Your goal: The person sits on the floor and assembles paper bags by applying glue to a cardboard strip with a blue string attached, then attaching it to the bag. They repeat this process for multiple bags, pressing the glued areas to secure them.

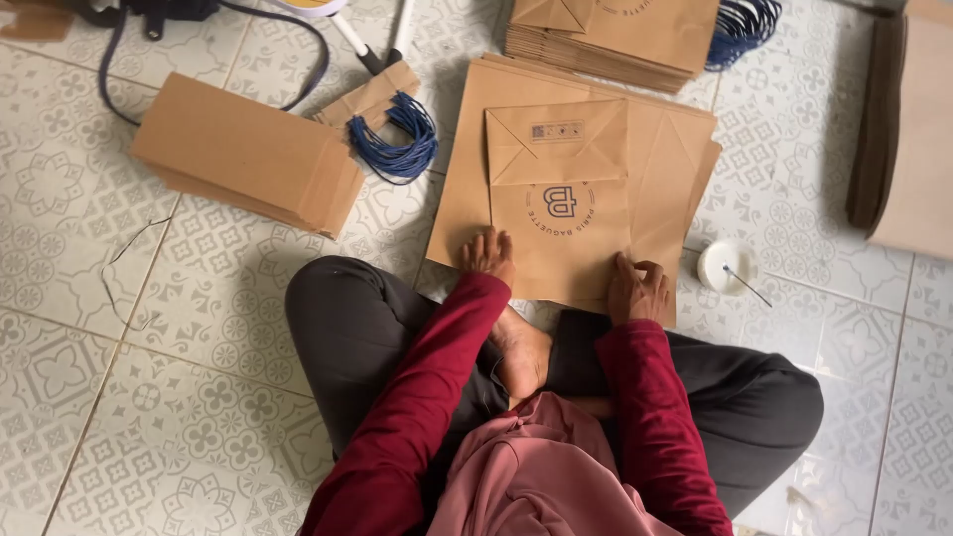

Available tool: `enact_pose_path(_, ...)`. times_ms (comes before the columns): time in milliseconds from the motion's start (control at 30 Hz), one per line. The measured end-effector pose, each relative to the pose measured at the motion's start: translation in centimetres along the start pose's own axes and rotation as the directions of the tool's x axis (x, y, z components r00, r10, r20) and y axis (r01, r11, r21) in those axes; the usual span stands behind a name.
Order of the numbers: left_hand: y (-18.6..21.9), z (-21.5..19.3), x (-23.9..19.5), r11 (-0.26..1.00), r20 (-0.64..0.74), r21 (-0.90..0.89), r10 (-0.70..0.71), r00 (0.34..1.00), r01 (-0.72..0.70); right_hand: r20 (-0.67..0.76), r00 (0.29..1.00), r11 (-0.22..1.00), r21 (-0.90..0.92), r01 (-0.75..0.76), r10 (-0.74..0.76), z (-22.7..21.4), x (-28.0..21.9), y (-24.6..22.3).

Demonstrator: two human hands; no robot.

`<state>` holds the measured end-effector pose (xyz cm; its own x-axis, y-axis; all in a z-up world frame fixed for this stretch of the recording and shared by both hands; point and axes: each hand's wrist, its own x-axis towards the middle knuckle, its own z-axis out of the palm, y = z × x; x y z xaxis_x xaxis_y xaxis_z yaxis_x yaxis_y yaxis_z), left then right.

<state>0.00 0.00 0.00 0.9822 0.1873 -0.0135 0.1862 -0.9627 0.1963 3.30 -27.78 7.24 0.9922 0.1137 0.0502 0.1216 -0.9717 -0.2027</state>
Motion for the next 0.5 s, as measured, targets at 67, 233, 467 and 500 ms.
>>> enact_pose_path(67,0.2,-0.3,-0.1,1.000,-0.021,-0.017,-0.005,1.000,0.004,0.023,1.000,1.000,-0.028,0.000,0.000,-1.1,-0.2,-1.1)
enact_pose_path(233,0.4,-3.4,-1.2,0.994,-0.049,-0.096,-0.059,0.997,0.054,0.086,0.996,0.999,-0.033,-0.005,0.008,-2.0,-0.8,-0.7)
enact_pose_path(467,-2.2,-4.9,-0.8,0.771,-0.253,-0.636,-0.213,0.944,0.003,-0.389,0.910,0.972,0.119,0.202,-0.142,-1.1,-1.2,0.4)
enact_pose_path(500,-2.8,-4.6,-0.4,0.718,-0.372,-0.692,-0.264,0.890,-0.076,-0.393,0.912,0.971,0.147,0.190,-0.119,-1.9,-1.4,-0.3)
